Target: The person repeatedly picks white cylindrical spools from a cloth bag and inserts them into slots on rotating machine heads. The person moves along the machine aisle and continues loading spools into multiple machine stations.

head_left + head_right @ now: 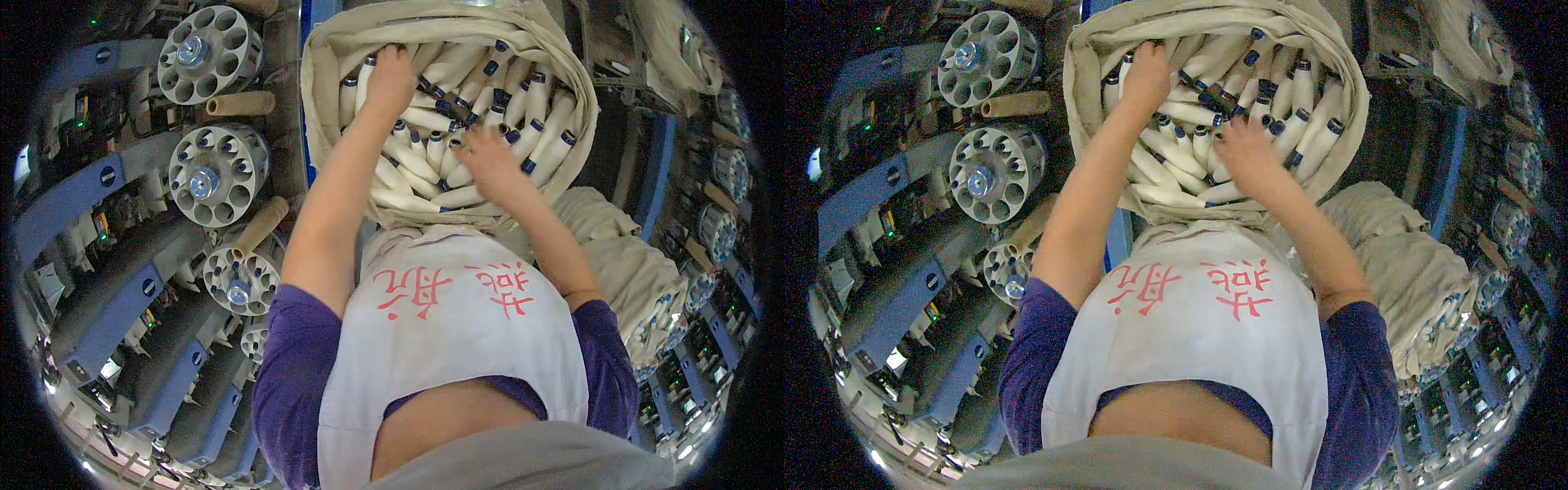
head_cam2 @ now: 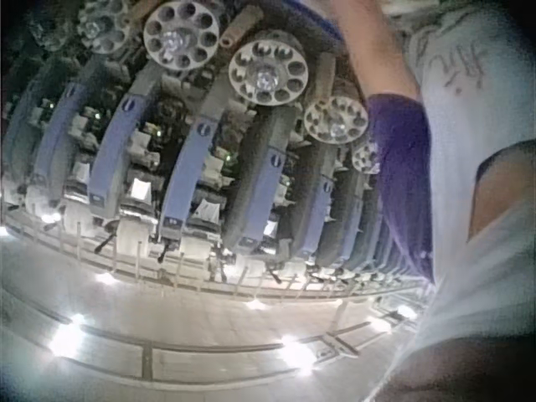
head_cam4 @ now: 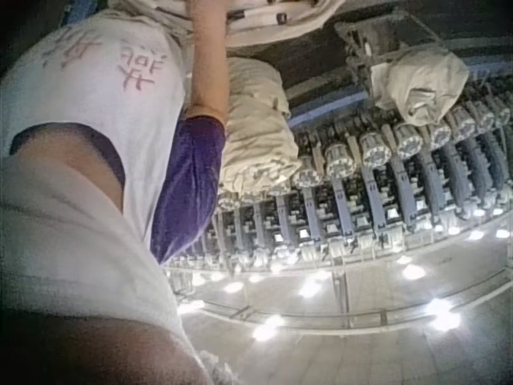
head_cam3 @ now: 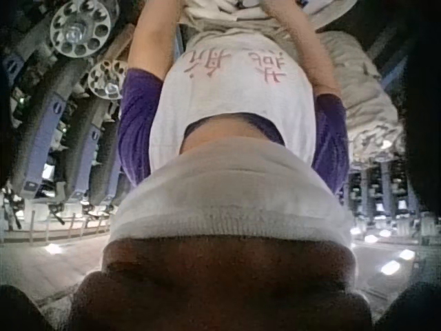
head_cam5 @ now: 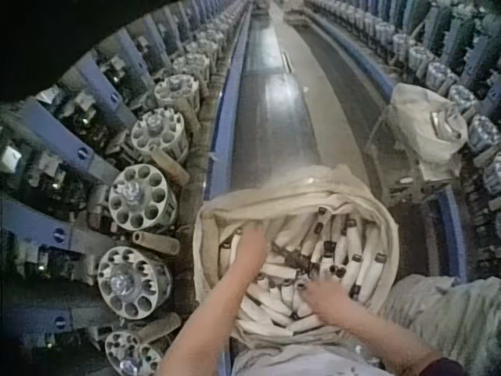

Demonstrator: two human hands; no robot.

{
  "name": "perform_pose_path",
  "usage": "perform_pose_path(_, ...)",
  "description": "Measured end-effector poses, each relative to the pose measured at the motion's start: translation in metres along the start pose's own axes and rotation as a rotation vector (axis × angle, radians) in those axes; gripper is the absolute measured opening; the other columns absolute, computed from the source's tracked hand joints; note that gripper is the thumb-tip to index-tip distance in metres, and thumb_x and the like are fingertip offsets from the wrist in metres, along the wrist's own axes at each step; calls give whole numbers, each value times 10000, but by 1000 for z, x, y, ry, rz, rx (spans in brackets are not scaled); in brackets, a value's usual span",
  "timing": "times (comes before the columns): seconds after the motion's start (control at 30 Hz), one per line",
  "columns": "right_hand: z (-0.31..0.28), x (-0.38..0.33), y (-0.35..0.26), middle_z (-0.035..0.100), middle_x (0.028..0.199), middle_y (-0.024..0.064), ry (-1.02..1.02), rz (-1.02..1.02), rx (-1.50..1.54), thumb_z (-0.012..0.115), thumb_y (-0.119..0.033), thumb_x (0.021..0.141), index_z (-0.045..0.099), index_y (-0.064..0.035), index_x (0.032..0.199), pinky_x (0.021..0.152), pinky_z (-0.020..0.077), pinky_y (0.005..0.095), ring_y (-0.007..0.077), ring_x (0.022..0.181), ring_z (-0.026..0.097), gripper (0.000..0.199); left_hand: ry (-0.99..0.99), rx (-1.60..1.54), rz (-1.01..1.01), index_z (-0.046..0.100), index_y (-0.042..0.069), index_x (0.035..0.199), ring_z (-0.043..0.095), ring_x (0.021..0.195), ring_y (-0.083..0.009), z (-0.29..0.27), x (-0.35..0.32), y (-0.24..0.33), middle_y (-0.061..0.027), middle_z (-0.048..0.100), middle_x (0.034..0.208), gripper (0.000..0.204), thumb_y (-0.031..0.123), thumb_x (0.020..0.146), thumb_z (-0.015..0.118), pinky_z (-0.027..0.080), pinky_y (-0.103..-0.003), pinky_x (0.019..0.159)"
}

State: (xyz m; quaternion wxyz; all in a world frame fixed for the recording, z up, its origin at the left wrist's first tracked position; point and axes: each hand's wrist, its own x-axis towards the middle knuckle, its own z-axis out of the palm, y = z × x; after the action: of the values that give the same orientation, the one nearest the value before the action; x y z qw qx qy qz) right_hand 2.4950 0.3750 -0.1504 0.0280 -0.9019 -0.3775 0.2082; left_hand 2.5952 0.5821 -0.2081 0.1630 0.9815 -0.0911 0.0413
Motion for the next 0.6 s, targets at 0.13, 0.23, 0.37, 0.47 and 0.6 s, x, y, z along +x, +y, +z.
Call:
perform_pose_path(0.13,31,17,-21,516,1023,111,-291,-133,-127,645,-171,626,590,-88,977,868,377,418,262,1030,473,365,-198,-3,-188,485,-70,1063,558,932,-329,26,21,-7,-209,516,1072,523,270,703,652,457,-383,812)
perform_pose_path(0.23,45,19,-21,547,964,97,-350,17,-80,751,-302,525,591,-46,949,701,458,379,234,898,558,520,-392,-295,-355,494,-64,1091,559,971,-324,25,27,-14,-229,535,1093,786,473,564,718,446,-364,845)
perform_pose_path(0.37,47,15,-16,563,933,96,-385,39,-22,782,-336,511,568,-31,964,626,485,357,235,843,592,587,-466,-287,-397,527,36,1133,565,968,-312,27,51,-1,-191,585,1045,764,488,549,726,451,-359,837)
perform_pose_path(0.47,42,6,-13,556,939,121,-294,73,25,715,-234,609,549,-46,981,687,475,359,249,853,587,449,-406,-404,-368,534,62,1125,566,967,-299,35,61,11,-179,578,1067,728,434,540,756,457,-353,824)
perform_pose_path(0.6,22,-7,16,525,1030,163,-142,87,463,666,-85,634,471,-36,1128,822,437,365,282,966,541,533,-252,-565,-373,598,32,992,607,809,-257,8,34,-1,-146,621,932,576,354,546,770,474,-337,742)
